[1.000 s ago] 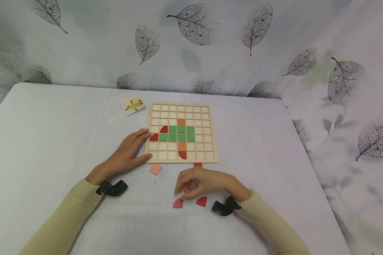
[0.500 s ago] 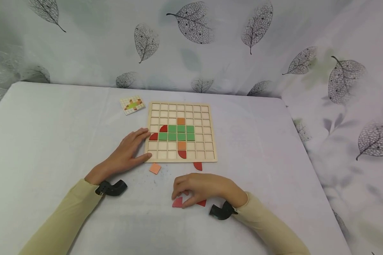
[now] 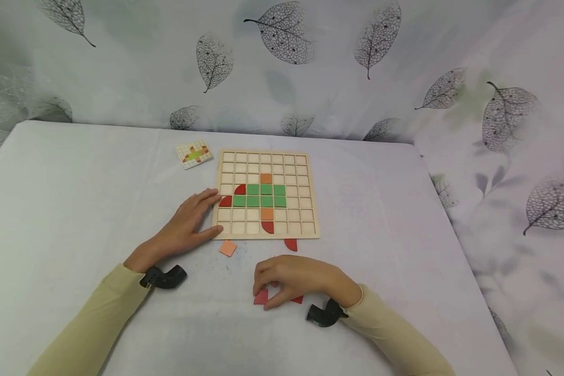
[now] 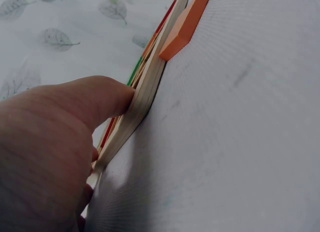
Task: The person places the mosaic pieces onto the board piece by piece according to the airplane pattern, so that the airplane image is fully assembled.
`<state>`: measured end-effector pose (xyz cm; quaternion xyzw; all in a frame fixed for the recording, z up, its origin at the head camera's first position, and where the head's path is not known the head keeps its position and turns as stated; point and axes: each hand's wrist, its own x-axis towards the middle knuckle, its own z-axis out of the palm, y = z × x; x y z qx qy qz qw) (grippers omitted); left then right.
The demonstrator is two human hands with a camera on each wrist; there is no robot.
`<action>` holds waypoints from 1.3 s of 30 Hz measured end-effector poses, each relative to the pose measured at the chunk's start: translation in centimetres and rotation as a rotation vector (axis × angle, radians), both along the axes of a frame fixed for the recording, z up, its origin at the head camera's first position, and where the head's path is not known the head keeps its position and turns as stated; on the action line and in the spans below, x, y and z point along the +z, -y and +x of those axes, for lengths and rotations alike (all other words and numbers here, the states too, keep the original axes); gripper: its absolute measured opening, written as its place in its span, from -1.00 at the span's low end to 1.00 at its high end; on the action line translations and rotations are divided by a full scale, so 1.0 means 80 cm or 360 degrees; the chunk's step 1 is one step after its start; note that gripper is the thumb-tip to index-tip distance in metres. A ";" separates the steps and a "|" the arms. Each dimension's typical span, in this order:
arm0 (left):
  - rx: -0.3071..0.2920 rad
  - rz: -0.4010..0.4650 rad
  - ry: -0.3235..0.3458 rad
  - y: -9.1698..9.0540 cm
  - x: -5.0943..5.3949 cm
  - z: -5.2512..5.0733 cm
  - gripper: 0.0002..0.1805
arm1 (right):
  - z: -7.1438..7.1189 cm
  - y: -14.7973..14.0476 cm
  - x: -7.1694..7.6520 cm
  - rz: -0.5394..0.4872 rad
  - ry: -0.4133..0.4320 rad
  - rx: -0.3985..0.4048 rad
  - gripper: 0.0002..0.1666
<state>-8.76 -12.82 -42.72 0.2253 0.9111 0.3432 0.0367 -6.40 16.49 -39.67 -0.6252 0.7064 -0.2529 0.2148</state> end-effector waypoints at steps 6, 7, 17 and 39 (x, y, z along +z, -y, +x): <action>0.0002 0.0007 0.0009 0.000 0.001 0.001 -0.21 | 0.000 0.001 0.001 0.0006 0.0010 0.0010 -0.81; 0.0003 0.0008 0.0008 0.001 0.001 0.001 -0.21 | 0.000 0.001 0.001 0.0008 0.0015 0.0011 -0.81; -0.0001 0.0010 -0.0004 0.001 0.000 0.000 -0.20 | -0.001 0.002 0.006 -0.0004 0.0103 -0.0001 -0.82; -0.0005 0.0010 0.0009 0.001 0.003 0.001 -0.20 | -0.026 0.005 0.020 -0.0064 0.0211 -0.0054 -0.83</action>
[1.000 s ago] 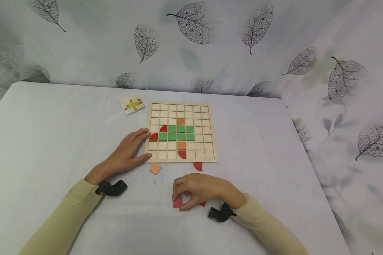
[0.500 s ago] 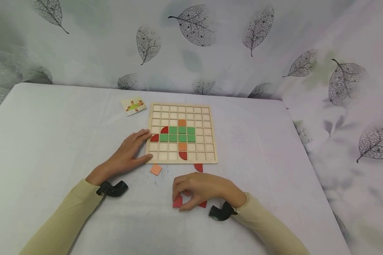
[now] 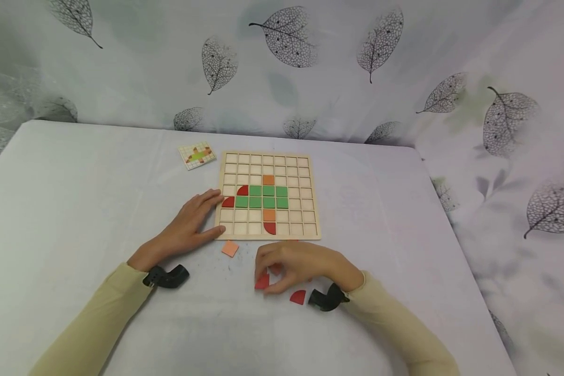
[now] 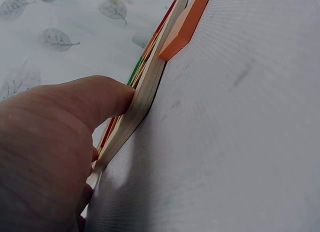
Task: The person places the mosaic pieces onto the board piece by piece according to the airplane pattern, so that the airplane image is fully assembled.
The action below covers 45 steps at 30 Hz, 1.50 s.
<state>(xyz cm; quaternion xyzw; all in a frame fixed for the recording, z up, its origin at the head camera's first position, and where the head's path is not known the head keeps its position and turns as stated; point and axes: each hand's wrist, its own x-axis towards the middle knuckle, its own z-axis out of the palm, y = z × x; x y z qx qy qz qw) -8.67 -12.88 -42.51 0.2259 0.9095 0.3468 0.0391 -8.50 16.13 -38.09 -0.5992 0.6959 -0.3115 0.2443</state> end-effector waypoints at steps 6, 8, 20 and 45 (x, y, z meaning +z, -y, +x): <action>0.0000 0.0004 0.0002 0.000 0.000 0.001 -0.20 | -0.014 -0.001 0.001 -0.0022 0.0061 -0.0036 -0.82; 0.0001 0.0007 0.0002 0.000 -0.002 0.001 -0.20 | -0.018 -0.002 0.000 -0.0039 0.0090 -0.0038 -0.82; -0.0015 0.0002 -0.0028 0.000 -0.002 -0.002 -0.20 | -0.044 -0.008 -0.006 -0.0183 0.0101 -0.0122 -0.72; -0.0007 0.0003 -0.0009 -0.001 0.001 0.000 -0.20 | -0.087 -0.008 0.001 -0.0145 0.0138 -0.0196 -0.71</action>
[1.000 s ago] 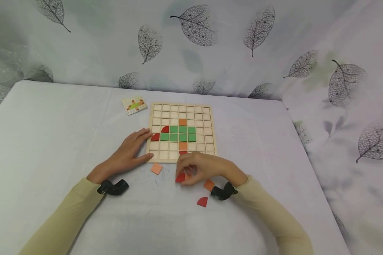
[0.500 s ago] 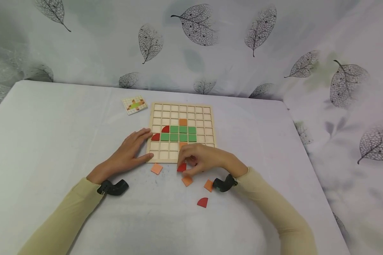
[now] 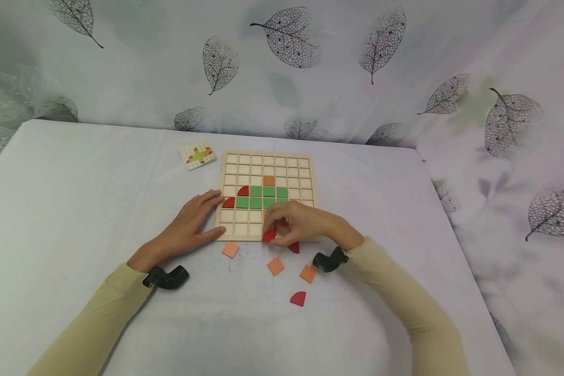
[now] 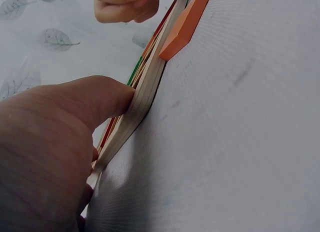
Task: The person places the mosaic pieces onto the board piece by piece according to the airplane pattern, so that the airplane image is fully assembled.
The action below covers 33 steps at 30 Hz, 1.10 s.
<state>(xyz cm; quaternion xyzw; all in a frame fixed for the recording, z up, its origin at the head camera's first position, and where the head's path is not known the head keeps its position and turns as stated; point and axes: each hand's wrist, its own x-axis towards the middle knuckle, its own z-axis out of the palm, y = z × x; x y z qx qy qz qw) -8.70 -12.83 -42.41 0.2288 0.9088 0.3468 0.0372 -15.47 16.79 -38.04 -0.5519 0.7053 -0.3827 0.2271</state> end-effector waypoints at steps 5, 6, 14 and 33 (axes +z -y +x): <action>-0.0003 0.0006 -0.0001 0.001 -0.003 0.000 -0.20 | -0.010 0.000 0.000 0.0056 0.0017 -0.0021 -0.73; -0.0004 0.0010 0.0004 0.002 -0.003 0.000 -0.20 | -0.012 0.000 0.000 0.0065 0.0014 -0.0021 -0.73; -0.0007 0.0021 0.0005 0.001 -0.004 0.000 -0.20 | -0.029 0.001 -0.006 0.0063 0.0019 -0.0051 -0.74; -0.0006 0.0017 -0.0005 0.002 -0.005 0.000 -0.20 | -0.065 -0.001 -0.008 0.0068 0.0032 -0.0126 -0.76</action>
